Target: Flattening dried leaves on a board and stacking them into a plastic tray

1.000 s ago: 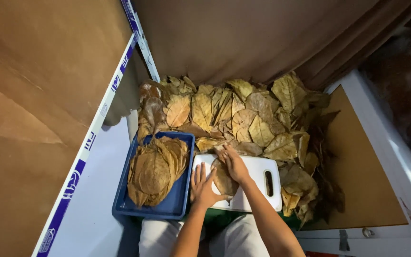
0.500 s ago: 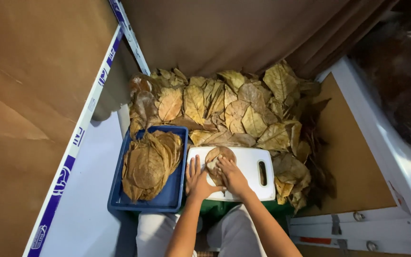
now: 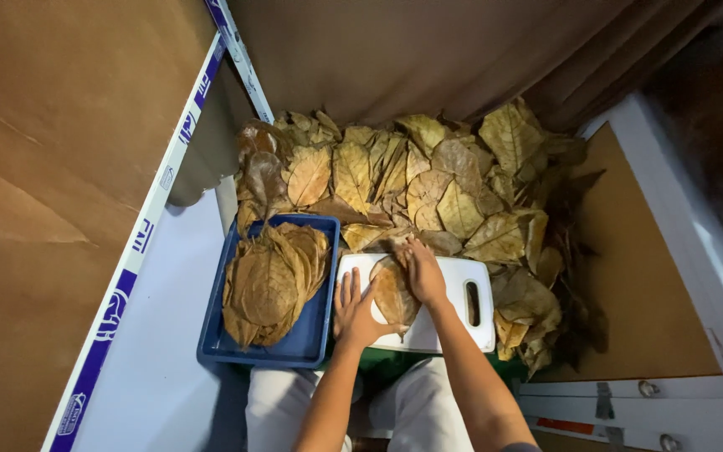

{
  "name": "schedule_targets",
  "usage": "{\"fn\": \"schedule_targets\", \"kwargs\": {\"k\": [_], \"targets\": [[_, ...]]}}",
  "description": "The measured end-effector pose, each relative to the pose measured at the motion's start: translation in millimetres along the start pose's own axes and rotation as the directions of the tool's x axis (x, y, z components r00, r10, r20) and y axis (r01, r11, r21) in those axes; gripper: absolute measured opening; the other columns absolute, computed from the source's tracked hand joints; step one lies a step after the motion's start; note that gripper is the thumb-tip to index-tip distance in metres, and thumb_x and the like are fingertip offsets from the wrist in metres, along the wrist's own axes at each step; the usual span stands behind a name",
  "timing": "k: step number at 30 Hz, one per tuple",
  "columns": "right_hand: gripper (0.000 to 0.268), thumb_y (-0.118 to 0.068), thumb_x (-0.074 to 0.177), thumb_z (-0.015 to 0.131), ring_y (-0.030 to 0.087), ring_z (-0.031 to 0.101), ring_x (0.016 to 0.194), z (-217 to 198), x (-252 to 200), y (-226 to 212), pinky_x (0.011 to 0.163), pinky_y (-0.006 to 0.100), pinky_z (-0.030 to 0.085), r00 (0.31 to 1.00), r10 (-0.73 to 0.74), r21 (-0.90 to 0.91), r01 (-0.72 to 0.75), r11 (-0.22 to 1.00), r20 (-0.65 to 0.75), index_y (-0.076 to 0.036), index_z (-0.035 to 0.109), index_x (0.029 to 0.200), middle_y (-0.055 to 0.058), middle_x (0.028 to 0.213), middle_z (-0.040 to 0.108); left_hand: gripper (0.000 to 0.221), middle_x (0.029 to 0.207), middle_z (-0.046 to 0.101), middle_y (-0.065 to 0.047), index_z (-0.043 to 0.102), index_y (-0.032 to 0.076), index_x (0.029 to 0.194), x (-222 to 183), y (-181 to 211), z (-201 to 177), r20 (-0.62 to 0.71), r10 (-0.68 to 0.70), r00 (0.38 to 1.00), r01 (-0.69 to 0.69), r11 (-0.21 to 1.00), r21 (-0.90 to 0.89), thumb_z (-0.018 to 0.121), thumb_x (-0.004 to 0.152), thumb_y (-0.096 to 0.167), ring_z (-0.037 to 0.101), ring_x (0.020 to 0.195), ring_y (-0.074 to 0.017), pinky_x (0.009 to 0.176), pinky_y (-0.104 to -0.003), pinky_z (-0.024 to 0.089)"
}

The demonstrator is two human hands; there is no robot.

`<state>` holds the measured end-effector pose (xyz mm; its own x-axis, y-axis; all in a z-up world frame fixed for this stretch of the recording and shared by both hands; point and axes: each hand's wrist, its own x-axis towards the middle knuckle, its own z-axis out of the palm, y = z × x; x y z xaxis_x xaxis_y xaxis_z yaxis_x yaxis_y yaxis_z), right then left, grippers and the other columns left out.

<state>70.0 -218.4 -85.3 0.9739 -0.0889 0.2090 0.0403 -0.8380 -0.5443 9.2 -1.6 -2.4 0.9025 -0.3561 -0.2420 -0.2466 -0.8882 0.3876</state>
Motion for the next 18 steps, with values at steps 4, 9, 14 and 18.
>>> {"fn": "schedule_targets", "kwargs": {"k": [4, 9, 14, 18], "targets": [[0.045, -0.017, 0.108, 0.043, 0.037, 0.039, 0.145, -15, -50, -14, 0.124, 0.048, 0.03, 0.991, 0.097, 0.224, -0.074, 0.972, -0.093, 0.0, 0.047, 0.149, 0.024, 0.153, 0.048, 0.124, 0.173, -0.001, -0.01, 0.027, 0.032, 0.161, 0, 0, 0, -0.022, 0.008, 1.0, -0.008, 0.999, -0.034, 0.073, 0.057, 0.083, -0.002, 0.159, -0.028, 0.128, -0.046, -0.007], [0.043, -0.026, 0.106, 0.048, 0.034, 0.036, 0.148, -8, -137, -26, 0.122, 0.048, 0.026, 0.951, -0.284, 0.109, 0.272, 0.956, 0.123, -0.005, 0.055, 0.144, 0.018, 0.157, 0.044, 0.104, 0.169, -0.016, -0.016, 0.013, 0.028, 0.163, 21, -20, 35, -0.019, 0.084, 0.996, -0.08, 0.987, 0.142, 0.077, 0.082, 0.037, -0.015, 0.156, -0.0358, 0.125, -0.05, -0.004], [0.046, -0.027, 0.105, 0.042, 0.031, 0.036, 0.149, -11, -117, -30, 0.122, 0.046, 0.026, 0.974, -0.199, 0.055, 0.195, 0.979, 0.103, -0.006, 0.053, 0.145, 0.014, 0.157, 0.044, 0.12, 0.171, -0.006, -0.012, 0.023, 0.03, 0.162, 1, -5, 14, -0.081, 0.06, 0.995, -0.058, 0.998, 0.034, 0.078, 0.066, 0.077, -0.008, 0.158, -0.0302, 0.126, -0.049, -0.005], [0.042, -0.015, 0.101, 0.053, 0.035, 0.044, 0.145, -2, -78, -18, 0.121, 0.044, 0.03, 0.968, -0.249, -0.102, 0.249, 0.963, 0.011, -0.001, 0.059, 0.14, 0.019, 0.151, 0.052, 0.111, 0.173, -0.004, -0.008, 0.045, 0.021, 0.154, -7, 5, -8, 0.014, -0.014, 1.0, 0.014, 1.0, -0.022, 0.072, 0.065, 0.081, -0.007, 0.159, -0.0253, 0.128, -0.045, -0.009]]}}
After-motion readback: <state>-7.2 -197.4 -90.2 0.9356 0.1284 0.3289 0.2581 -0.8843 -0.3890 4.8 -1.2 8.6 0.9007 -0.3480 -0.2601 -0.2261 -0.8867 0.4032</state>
